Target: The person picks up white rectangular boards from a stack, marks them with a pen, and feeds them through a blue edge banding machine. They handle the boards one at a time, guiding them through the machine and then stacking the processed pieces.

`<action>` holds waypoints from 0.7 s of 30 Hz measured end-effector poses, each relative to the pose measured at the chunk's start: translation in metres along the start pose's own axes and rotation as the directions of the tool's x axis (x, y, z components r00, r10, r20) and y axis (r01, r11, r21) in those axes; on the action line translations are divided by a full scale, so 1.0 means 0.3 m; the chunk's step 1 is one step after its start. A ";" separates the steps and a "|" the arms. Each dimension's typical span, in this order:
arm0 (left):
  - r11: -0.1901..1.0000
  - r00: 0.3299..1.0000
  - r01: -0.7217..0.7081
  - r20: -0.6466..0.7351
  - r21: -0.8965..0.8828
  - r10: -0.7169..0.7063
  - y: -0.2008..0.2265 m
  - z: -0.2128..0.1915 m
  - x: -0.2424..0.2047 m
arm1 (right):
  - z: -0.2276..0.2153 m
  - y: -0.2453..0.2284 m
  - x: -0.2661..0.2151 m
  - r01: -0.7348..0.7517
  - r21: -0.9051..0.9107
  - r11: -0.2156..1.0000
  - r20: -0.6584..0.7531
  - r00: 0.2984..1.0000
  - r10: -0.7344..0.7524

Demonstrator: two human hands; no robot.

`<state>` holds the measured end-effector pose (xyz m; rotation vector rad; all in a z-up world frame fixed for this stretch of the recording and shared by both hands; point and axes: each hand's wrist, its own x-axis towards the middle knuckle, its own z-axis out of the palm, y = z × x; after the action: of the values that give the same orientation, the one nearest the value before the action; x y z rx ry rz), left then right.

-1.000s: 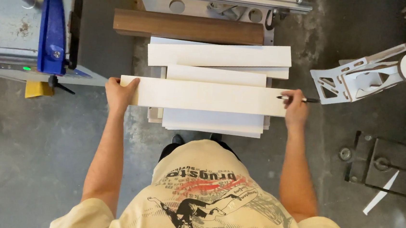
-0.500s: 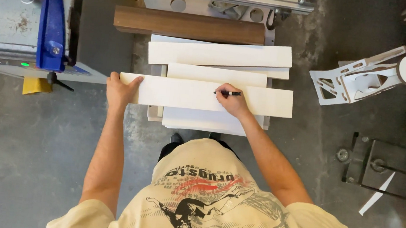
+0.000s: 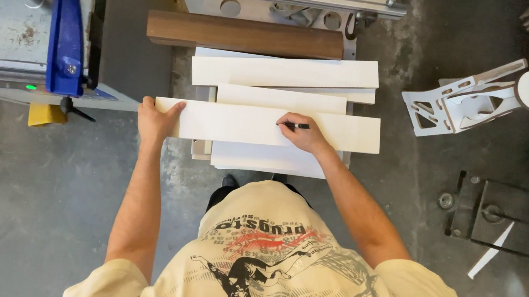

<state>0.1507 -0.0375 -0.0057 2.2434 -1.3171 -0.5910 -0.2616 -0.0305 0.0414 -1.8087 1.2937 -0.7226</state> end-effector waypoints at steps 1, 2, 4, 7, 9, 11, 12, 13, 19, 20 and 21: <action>1.000 1.000 -0.002 0.001 -0.001 0.002 -0.001 0.009 -0.004 | -0.025 0.049 -0.022 -0.001 -0.002 1.000 -0.002 1.000 0.001; 1.000 1.000 0.004 0.000 -0.002 -0.004 -0.004 0.010 -0.003 | -0.047 0.095 -0.033 -0.014 0.061 0.998 -0.145 0.989 0.023; 1.000 1.000 0.012 0.000 -0.001 -0.012 -0.005 0.009 -0.003 | -0.130 0.170 -0.090 -0.020 0.126 0.992 -0.282 0.958 0.055; 0.999 0.999 0.027 -0.022 -0.019 -0.027 0.043 -0.022 -0.025 | -0.284 0.260 -0.248 0.005 -0.372 0.928 -0.576 0.783 -0.235; 0.999 1.000 0.008 0.000 -0.035 -0.008 0.121 -0.082 -0.071 | -0.337 0.327 -0.365 -0.411 -0.224 0.884 -0.681 0.715 0.160; 1.000 1.000 0.020 0.014 -0.019 -0.020 0.099 -0.071 -0.063 | -0.349 0.423 -0.408 -0.474 -0.135 0.870 -0.706 0.662 0.251; 1.000 0.999 0.025 0.024 -0.005 -0.025 0.094 -0.067 -0.050 | -0.353 0.473 -0.425 -0.527 -0.041 0.849 -0.726 0.599 0.336; 1.000 0.999 0.021 0.024 -0.002 -0.021 0.072 -0.054 -0.037 | -0.344 0.449 -0.420 -0.527 -0.036 0.849 -0.728 0.596 0.339; 0.986 0.999 0.003 0.034 0.168 -0.009 -0.036 -0.052 0.020 | -0.363 0.318 -0.469 -0.311 0.101 0.945 -0.749 0.602 0.278; 0.984 0.999 -0.010 0.050 0.177 0.001 -0.012 -0.102 0.003 | -0.383 0.266 -0.476 -0.255 0.189 0.948 -0.714 0.627 0.311; 0.982 0.998 -0.023 0.066 0.186 0.011 0.011 -0.151 -0.015 | -0.402 0.215 -0.483 -0.200 0.276 0.940 -0.677 0.654 0.338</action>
<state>0.1727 -0.0270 0.0330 2.3774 -1.4775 -0.5589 -0.4371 0.0634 0.0500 -1.1461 1.8764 -1.4106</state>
